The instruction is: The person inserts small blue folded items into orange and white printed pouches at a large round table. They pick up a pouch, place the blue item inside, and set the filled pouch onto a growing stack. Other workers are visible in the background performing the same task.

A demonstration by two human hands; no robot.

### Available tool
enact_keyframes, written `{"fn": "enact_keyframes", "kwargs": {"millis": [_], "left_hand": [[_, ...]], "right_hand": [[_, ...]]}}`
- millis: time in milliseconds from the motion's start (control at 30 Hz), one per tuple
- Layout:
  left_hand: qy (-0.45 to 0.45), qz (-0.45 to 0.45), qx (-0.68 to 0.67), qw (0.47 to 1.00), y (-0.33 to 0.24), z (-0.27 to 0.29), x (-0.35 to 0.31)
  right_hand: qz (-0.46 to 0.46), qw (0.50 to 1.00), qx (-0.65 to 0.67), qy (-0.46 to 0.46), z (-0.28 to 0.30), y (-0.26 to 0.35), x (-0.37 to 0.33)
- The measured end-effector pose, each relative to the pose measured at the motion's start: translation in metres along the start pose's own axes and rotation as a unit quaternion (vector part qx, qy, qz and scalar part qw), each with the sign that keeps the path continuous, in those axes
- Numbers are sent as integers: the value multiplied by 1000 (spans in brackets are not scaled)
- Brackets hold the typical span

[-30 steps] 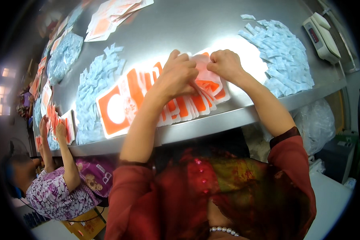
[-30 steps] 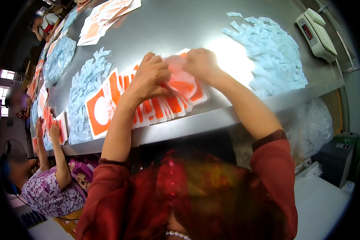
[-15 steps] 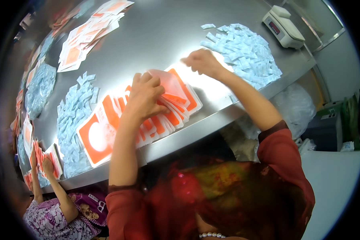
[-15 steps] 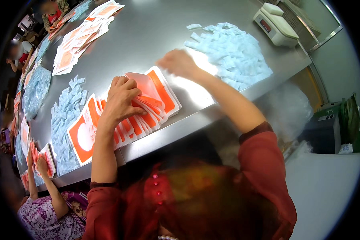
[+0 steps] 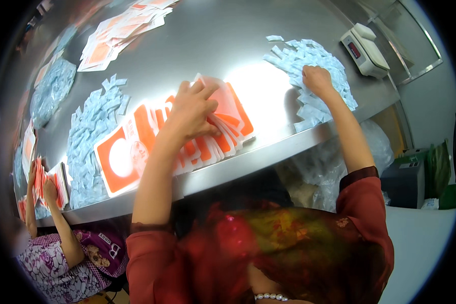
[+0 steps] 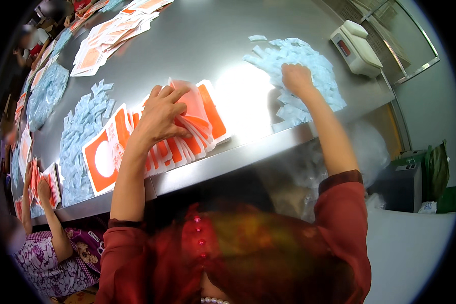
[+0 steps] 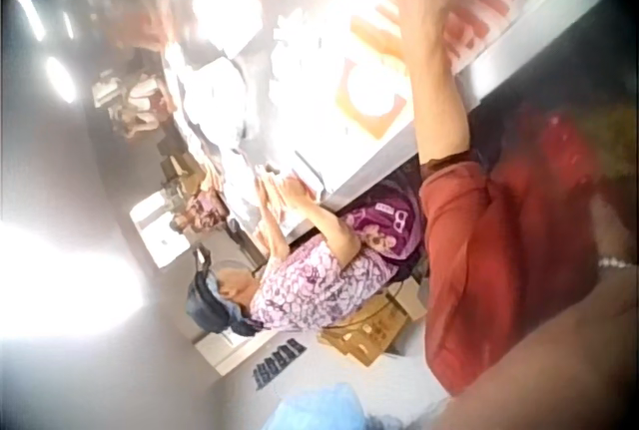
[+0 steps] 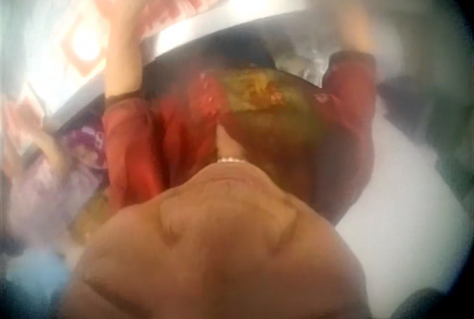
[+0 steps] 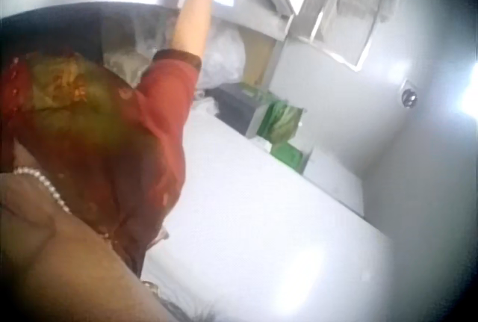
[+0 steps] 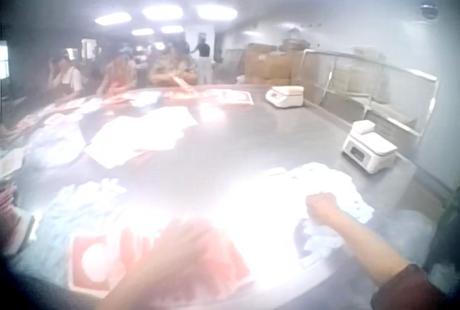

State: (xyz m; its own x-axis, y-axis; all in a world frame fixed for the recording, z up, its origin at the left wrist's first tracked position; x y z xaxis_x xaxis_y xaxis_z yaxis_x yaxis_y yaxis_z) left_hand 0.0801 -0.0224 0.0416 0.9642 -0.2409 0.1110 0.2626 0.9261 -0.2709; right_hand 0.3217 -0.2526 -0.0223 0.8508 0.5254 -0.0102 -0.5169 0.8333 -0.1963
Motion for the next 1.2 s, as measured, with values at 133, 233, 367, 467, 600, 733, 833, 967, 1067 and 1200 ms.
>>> {"fn": "enact_keyframes", "kwargs": {"millis": [133, 233, 367, 467, 600, 733, 833, 967, 1067, 1200], "left_hand": [[6, 6, -12, 1000, 3, -1, -1], [0, 5, -15, 1000, 3, -2, -2], [-14, -4, -9, 1000, 3, -2, -3], [-14, -5, -18, 1000, 5, -2, -4], [-1, -2, -24, 1000, 4, -4, -3], [-17, -20, -31, 999, 2, -3, -2], [-10, -17, -26, 999, 5, -7, -4], [-31, -25, -24, 999, 2, 1, -8], [-28, -22, -32, 999, 3, -2, -6], [-11, -13, -40, 999, 4, -1, -7]], "right_hand": [[27, 999, -21, -25, -11, -4, -8], [14, 999, -19, -46, -7, -6, -12], [3, 997, 54, -49, 6, 6, -14], [50, 998, 40, -30, -7, 29, -17], [41, 998, 54, 6, -21, 30, -14], [35, 974, 223, 7, -12, 35, -24], [22, 806, 588, 67, 49, 89, -46], [119, 782, 609, 64, 118, 169, -69], [129, 869, 476, 36, 118, 193, -70], [150, 873, 464, 5, 119, 190, -74]]}}
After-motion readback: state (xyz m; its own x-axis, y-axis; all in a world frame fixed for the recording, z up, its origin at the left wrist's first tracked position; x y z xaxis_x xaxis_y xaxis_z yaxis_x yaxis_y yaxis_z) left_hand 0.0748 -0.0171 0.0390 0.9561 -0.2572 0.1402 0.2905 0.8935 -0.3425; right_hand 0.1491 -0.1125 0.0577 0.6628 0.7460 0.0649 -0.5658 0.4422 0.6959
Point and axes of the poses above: each hand's wrist, its own x-axis towards the middle knuckle, its own z-axis out of the back of the hand, y = z × x, the point moved 9 cm from there along x, towards the middle knuckle, and after that the axes turned 6 degrees about y, right-handed, at the moved point
